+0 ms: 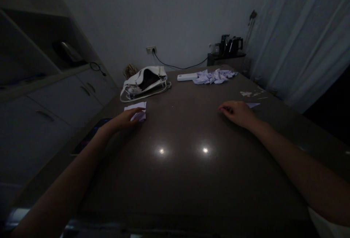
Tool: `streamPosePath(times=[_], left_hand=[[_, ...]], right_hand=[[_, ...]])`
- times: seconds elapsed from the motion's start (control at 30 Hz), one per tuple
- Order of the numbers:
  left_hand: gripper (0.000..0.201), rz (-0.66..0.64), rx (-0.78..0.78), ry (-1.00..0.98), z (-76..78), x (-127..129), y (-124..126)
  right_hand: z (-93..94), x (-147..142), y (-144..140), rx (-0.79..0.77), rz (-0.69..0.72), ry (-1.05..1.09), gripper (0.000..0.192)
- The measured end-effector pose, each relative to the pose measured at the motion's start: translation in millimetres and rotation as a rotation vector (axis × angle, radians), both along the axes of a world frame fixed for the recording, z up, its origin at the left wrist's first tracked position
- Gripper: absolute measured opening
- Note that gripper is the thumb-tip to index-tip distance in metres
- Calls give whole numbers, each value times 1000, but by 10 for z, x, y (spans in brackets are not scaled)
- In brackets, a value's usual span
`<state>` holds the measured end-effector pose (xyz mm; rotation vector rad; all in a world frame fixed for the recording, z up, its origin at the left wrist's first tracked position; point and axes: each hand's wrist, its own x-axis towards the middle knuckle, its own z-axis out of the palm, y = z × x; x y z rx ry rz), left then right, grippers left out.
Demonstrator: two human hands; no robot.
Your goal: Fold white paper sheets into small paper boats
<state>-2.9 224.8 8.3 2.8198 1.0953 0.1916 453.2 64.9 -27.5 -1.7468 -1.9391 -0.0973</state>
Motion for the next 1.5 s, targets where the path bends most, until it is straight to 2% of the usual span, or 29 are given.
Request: streamPosePath(times=[0.13, 0.23, 0.33, 0.4, 0.5, 0.57, 0.67, 0.77, 0.87, 1.1, 1.2, 1.33, 1.4, 1.5], left_hand=[[45, 29, 56, 7, -30, 23, 29], [47, 71, 146, -18, -12, 47, -3], [52, 125, 285, -74, 49, 122, -125], [51, 111, 356, -99, 85, 228, -257], [49, 7, 394, -92, 77, 467, -511], [47, -161, 404, -22, 28, 647, -692], [42, -361, 443, 15, -62, 866, -933], [41, -512, 443, -15, -127, 982, -1100], [41, -596, 431, -36, -156, 1021, -1195], [40, -685, 378, -57, -115, 1065, -1334], [42, -673, 291, -27, -67, 1086, -1398], [55, -628, 85, -18, 4, 1072, -1431], [58, -618, -1, -71, 28, 1038, -1400], [50, -543, -91, -234, 53, 962, -1295]], right_hand=[[11, -8, -4, -4, -3, 5, 25], [9, -12, -2, -3, 6, 16, 25], [5, -20, -1, 7, 3, 33, 25], [18, -51, -6, 25, 6, 47, 25], [74, -185, -32, 102, 55, 37, 34], [120, -342, -59, 151, 97, -14, 55], [159, -651, -108, 113, 245, -110, 81], [145, -967, -168, 25, 371, -165, 84], [107, -1188, -228, -62, 501, -190, 73], [86, -1278, -296, -187, 544, -150, 61], [99, -1280, -308, -222, 594, -125, 57], [99, -1272, -313, -252, 630, -67, 55], [102, -1249, -311, -265, 649, -20, 55], [132, -1207, -315, -264, 672, 119, 52]])
